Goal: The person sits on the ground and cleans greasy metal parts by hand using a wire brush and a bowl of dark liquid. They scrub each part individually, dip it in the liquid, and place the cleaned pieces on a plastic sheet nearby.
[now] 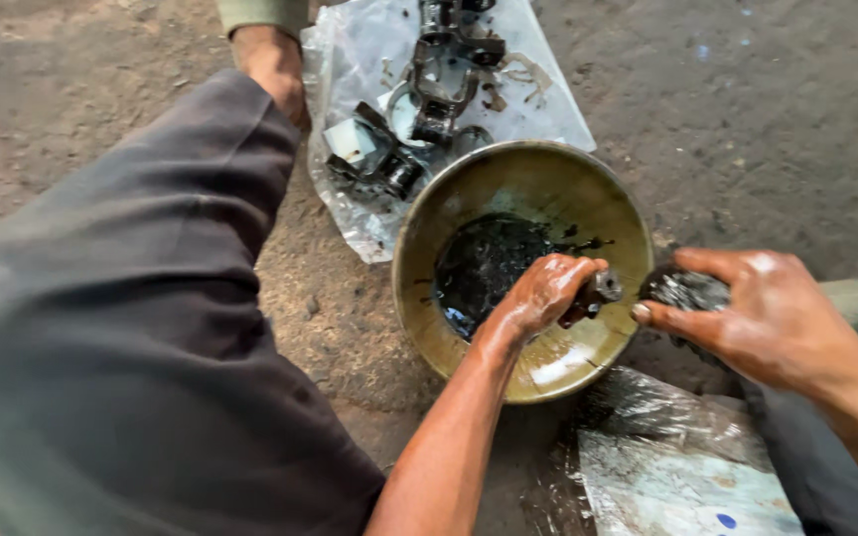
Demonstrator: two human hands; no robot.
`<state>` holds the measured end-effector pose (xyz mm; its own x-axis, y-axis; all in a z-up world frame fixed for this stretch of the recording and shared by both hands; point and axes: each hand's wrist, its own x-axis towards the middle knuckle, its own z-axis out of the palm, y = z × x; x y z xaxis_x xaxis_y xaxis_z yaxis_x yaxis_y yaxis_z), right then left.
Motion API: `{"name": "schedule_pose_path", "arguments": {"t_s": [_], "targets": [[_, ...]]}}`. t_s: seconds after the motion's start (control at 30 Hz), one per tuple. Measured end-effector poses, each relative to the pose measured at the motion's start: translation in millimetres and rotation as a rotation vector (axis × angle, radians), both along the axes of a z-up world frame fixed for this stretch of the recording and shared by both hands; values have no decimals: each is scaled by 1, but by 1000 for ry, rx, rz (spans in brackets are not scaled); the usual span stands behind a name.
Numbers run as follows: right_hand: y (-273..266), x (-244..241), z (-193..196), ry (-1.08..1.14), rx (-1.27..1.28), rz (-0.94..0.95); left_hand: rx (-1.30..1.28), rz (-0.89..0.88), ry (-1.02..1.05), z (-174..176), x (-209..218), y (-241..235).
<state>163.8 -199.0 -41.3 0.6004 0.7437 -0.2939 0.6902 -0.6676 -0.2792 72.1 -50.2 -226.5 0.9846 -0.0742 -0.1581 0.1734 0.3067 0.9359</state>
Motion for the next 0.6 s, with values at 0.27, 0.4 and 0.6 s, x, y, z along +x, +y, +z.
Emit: {"name": "schedule_pose_path", "arguments": {"t_s": [0.27, 0.4, 0.6], "targets": [[47, -10, 21, -178, -441, -4, 187, 116, -170, -15, -1, -8], [45, -12, 20, -278, -407, 131, 143, -18, 64, -12, -4, -6], [45, -16, 22, -300, -452, 100, 585, 182, -433, -32, 4, -17]]}}
